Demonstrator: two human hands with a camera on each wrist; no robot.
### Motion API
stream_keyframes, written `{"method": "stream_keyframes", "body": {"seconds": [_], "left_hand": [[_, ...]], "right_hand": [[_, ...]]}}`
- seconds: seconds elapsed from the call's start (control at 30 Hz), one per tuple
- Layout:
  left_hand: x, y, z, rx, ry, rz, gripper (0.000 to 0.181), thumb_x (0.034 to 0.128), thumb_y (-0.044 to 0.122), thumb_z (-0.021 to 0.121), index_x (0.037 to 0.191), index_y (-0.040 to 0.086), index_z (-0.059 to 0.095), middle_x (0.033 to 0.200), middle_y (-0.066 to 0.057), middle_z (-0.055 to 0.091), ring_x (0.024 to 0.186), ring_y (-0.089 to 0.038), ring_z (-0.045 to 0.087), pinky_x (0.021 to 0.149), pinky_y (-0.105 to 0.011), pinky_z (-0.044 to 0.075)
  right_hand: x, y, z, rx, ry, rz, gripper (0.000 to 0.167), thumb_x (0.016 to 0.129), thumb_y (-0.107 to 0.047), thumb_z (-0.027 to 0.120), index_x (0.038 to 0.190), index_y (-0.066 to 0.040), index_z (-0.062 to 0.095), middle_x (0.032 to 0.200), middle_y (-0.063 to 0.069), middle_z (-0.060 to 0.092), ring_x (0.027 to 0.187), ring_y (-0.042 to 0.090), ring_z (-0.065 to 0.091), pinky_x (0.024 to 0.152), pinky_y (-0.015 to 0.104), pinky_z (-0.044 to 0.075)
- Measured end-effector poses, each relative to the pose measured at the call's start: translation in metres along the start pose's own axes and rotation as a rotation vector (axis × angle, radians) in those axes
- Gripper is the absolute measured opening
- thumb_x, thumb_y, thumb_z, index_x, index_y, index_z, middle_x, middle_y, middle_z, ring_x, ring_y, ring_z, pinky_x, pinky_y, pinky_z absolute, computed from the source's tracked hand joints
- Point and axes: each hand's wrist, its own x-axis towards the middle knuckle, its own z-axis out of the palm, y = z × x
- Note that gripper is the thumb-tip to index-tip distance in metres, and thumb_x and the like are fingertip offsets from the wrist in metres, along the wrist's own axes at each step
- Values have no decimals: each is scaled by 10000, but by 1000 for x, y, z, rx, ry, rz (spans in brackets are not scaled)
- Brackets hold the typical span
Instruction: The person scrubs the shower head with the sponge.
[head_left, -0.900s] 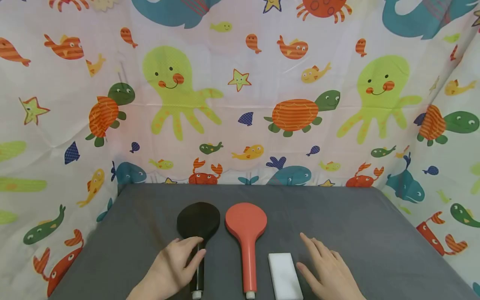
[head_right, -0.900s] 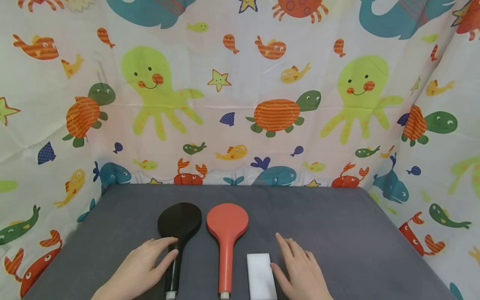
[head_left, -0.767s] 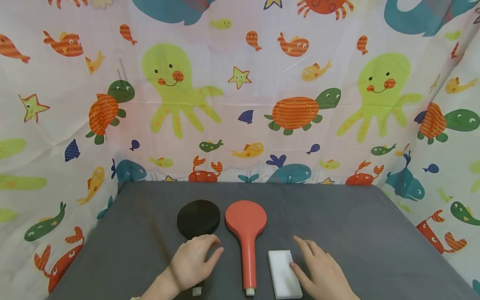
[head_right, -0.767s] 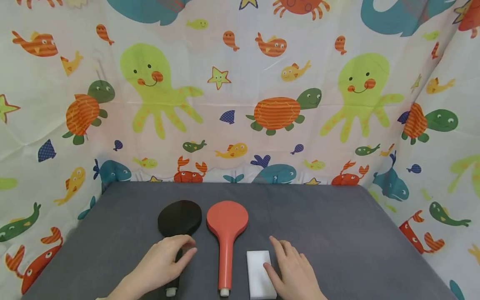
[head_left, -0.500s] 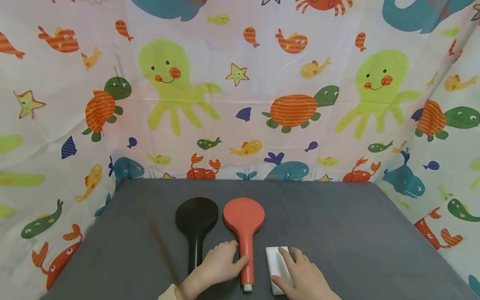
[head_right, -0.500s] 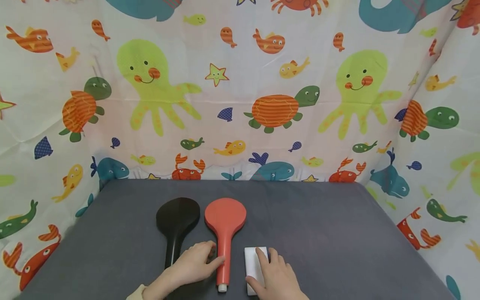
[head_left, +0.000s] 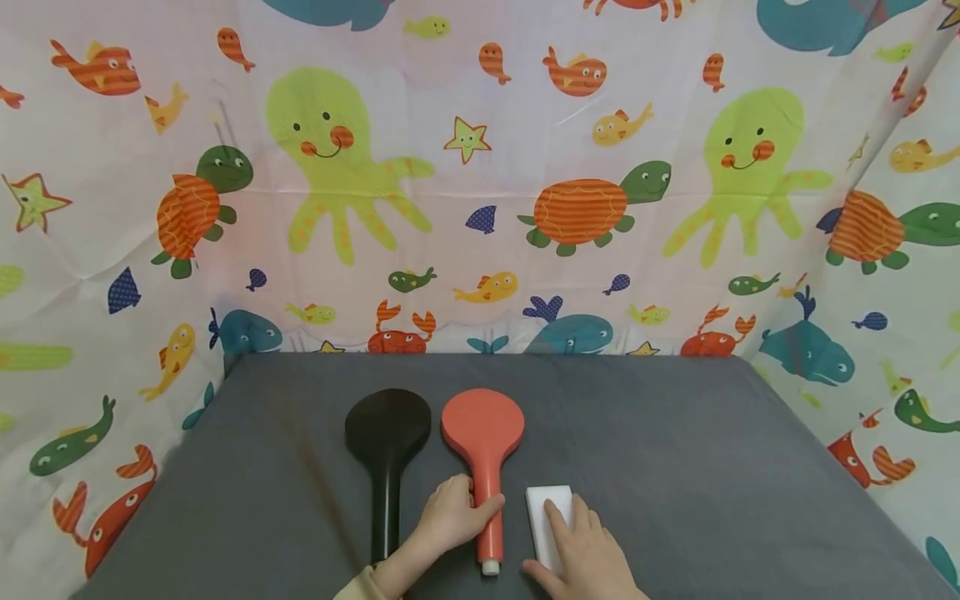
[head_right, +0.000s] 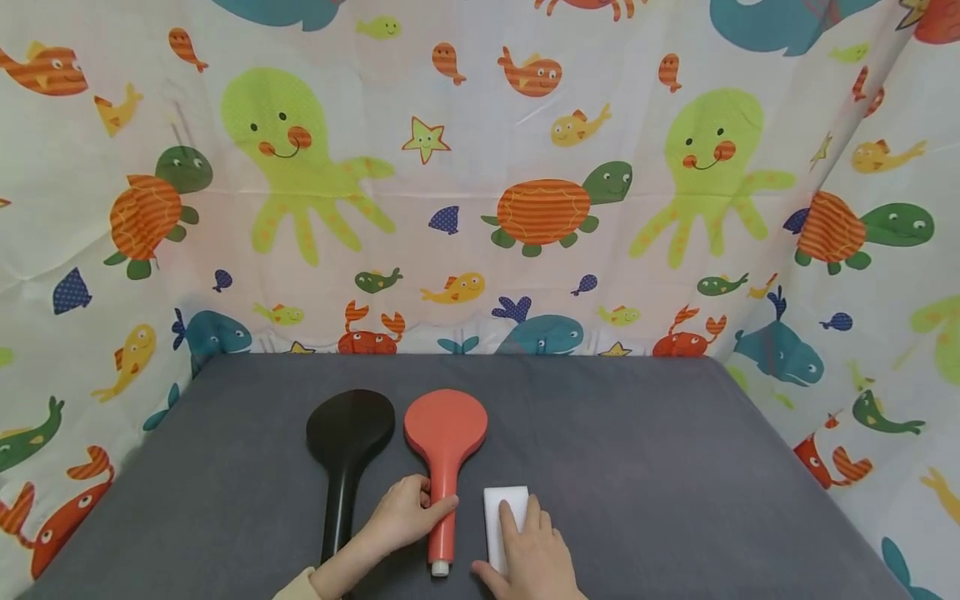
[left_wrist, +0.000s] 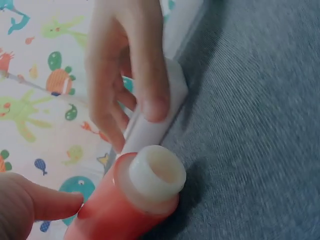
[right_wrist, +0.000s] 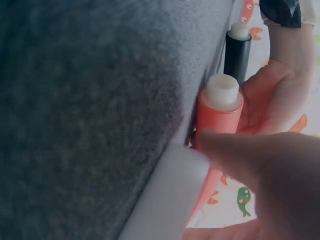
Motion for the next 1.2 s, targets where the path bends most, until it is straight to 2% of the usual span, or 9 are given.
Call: {"method": "stream_keyframes", "body": {"seconds": [0.1,0.27,0.47,0.53,0.6,0.73,0.8,1.03,1.2], "left_hand": [[2,1,-5,-173,-71,-37,287,834,253,681,756,5,558,501,41,407,415,-53,340,406,-192,257],[4,3,-13,-434,-135,-147,265,835,170,687,883,-77,603,631,-33,568,541,-91,548,508,-262,497],[-7,6,-20,-578,-155,-126,358,847,127,669,1059,-133,544,801,-101,633,716,-216,662,678,-341,545],[-13,8,-22,-594,-159,-69,368,845,105,666,1083,-138,526,830,-100,638,758,-241,670,697,-339,541],[-20,9,-23,-594,-155,-1,361,844,81,663,1094,-134,517,866,-99,631,775,-256,669,690,-327,537],[-31,15,-24,-558,-135,133,360,839,66,668,1124,-102,527,989,-134,615,810,-225,665,652,-282,534],[-36,18,-23,-532,-131,192,371,830,66,679,1136,-84,533,1037,-157,609,817,-193,663,634,-266,535],[-48,24,-21,-478,-94,346,386,812,110,719,1126,-42,554,1077,-203,587,854,-146,645,653,-244,533],[-54,26,-22,-442,-97,348,384,831,153,705,1143,-13,553,1081,-174,583,876,-153,641,676,-237,530]], "right_hand": [[1,-2,0,49,-10,22,718,748,-479,705,1246,4,522,1244,345,404,1018,424,477,624,513,492],[0,-2,-5,121,50,4,592,756,-294,711,1230,13,533,1288,327,372,994,398,486,578,475,483],[-5,0,-25,32,451,-218,573,736,-179,692,1266,-28,536,1373,189,394,1017,317,511,608,394,494],[-4,-1,-35,16,570,-345,546,792,-207,641,1301,-52,514,1394,147,399,1106,305,481,707,432,501],[-1,-5,-45,15,612,-477,491,883,-265,539,1337,-84,485,1414,118,390,1190,303,432,802,478,481],[6,-20,-55,7,589,-691,473,978,-341,300,1365,-125,464,1424,91,391,1271,343,364,866,531,447],[10,-27,-58,-4,571,-750,454,982,-322,305,1364,-138,469,1419,79,402,1290,359,344,888,538,433],[34,-28,-89,23,628,-765,433,978,-299,346,1353,-136,489,1430,87,391,1321,371,295,1018,500,322],[48,-14,-116,152,721,-600,440,924,-228,515,1349,-119,490,1439,94,379,1345,343,261,988,569,330]]}}
